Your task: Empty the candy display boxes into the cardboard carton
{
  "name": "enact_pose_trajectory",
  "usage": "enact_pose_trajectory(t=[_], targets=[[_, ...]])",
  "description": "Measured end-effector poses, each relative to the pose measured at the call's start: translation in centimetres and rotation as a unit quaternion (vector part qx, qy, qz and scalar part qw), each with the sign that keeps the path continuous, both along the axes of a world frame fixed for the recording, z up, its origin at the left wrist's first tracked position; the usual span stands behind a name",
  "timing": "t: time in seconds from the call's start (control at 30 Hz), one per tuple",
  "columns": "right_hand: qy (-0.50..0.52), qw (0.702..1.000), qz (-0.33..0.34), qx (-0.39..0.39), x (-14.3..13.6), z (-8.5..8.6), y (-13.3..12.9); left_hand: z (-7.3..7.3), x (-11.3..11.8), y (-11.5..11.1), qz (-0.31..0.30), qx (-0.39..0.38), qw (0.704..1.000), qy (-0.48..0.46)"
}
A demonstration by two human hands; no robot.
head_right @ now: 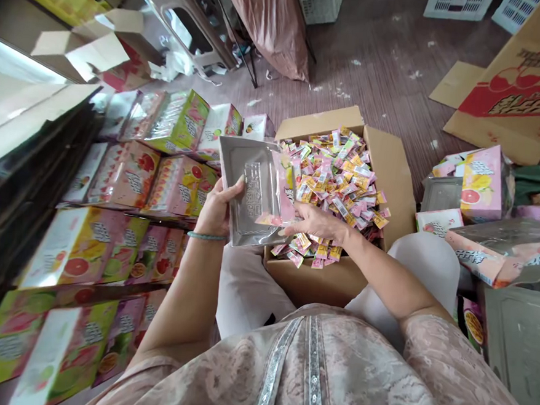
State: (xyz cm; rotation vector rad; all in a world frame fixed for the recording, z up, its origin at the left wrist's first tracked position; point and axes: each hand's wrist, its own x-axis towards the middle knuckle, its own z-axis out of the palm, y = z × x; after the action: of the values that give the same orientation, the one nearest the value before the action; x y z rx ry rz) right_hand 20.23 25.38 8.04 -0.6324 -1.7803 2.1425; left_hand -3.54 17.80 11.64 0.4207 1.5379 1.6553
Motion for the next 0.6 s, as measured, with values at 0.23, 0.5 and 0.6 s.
enact_pose_trajectory(t=[0.23,0.5,0.6], targets=[[-0.285,0.9,-0.08,0.321,3.7,0.8,3.2,-1.8,-4.6,-3.1,0.163,0.031,0.986,-0.018],[-0.424,0.72,-0.069,0.546,2.7,-7.6,1.6,-2.0,-2.9,-3.7,0.131,-0.017,0.974,-0.185],[-0.453,0.691,-0.041,0.562,1.6,-9.8,1.8,-2.7,-2.8,-3.7,0.109,-0.026,0.974,-0.199]])
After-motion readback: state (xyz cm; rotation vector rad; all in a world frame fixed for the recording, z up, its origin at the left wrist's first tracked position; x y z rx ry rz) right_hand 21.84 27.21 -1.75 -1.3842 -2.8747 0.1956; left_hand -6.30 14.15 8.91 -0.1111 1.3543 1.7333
